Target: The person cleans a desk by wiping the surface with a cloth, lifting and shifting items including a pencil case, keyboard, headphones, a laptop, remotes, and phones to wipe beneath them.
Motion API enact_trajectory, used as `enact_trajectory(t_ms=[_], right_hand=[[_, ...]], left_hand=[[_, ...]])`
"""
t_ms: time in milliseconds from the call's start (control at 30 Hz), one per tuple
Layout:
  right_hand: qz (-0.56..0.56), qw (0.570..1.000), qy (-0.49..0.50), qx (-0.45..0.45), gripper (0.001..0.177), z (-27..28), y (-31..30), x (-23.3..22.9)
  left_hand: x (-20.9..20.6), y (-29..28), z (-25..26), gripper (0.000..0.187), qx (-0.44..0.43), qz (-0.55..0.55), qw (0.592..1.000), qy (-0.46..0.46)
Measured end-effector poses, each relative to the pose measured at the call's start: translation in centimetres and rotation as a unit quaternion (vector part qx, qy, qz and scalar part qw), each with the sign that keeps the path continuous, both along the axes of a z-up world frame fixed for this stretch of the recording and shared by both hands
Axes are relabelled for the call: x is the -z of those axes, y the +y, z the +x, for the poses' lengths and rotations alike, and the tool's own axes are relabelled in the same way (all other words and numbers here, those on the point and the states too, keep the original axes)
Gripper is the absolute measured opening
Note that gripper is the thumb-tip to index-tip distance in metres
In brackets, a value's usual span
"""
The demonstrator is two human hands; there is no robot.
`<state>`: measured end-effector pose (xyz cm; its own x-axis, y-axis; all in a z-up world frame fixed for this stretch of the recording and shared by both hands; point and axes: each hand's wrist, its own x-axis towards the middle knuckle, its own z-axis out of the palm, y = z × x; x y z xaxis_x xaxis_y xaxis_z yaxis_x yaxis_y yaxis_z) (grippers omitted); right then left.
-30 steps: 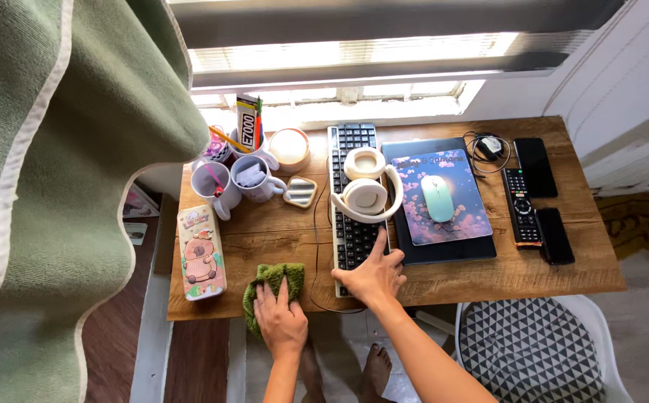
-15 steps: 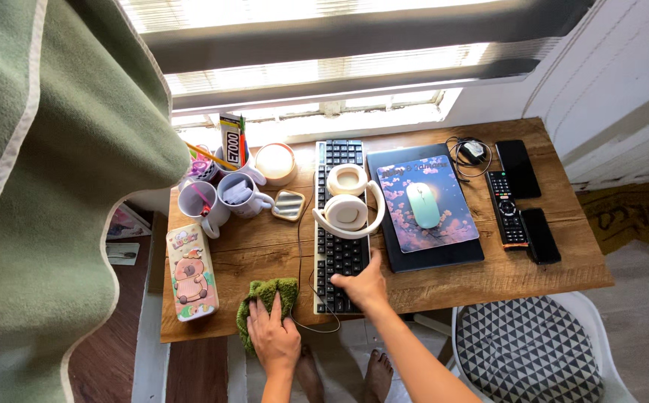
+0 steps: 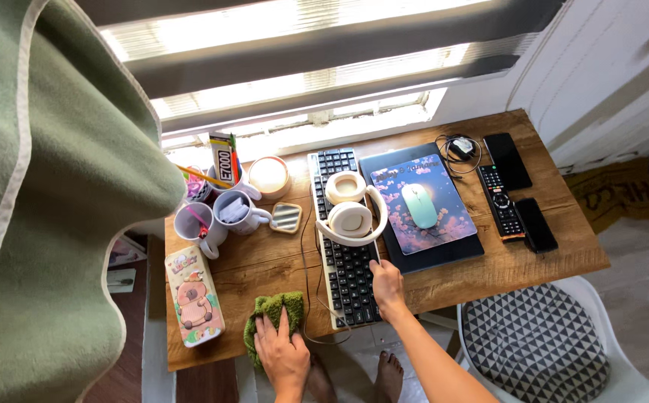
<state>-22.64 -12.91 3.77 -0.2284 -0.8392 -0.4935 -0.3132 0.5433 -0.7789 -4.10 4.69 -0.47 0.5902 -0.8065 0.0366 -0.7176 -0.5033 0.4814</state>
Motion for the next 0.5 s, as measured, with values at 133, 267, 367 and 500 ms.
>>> enact_trajectory(t_ms=[133,267,367,500], right_hand=[[-0.013,1.000,0.003,0.003,0.038,-0.6,0.3,0.4],[-0.044,0.999,0.002,0.002,0.037,-1.5,0.2,1.4],[-0.072,0.997,-0.014,0.005,0.036,-2.3,0.0,1.7],[-0.121,0.992,-0.045,-0.006,0.034,-3.9,-0.1,1.3]], left_hand=[[-0.1,-0.1,0.2,0.063,0.015,0.015,1.000,-0.002],[-0.7,-0.9,0.1,0.064,0.038,0.029,0.999,-0.010],[-1.3,-2.1,-0.5,0.064,0.077,0.032,0.997,-0.002],[-1.7,-4.5,-2.5,0.063,0.136,0.010,0.990,0.031]])
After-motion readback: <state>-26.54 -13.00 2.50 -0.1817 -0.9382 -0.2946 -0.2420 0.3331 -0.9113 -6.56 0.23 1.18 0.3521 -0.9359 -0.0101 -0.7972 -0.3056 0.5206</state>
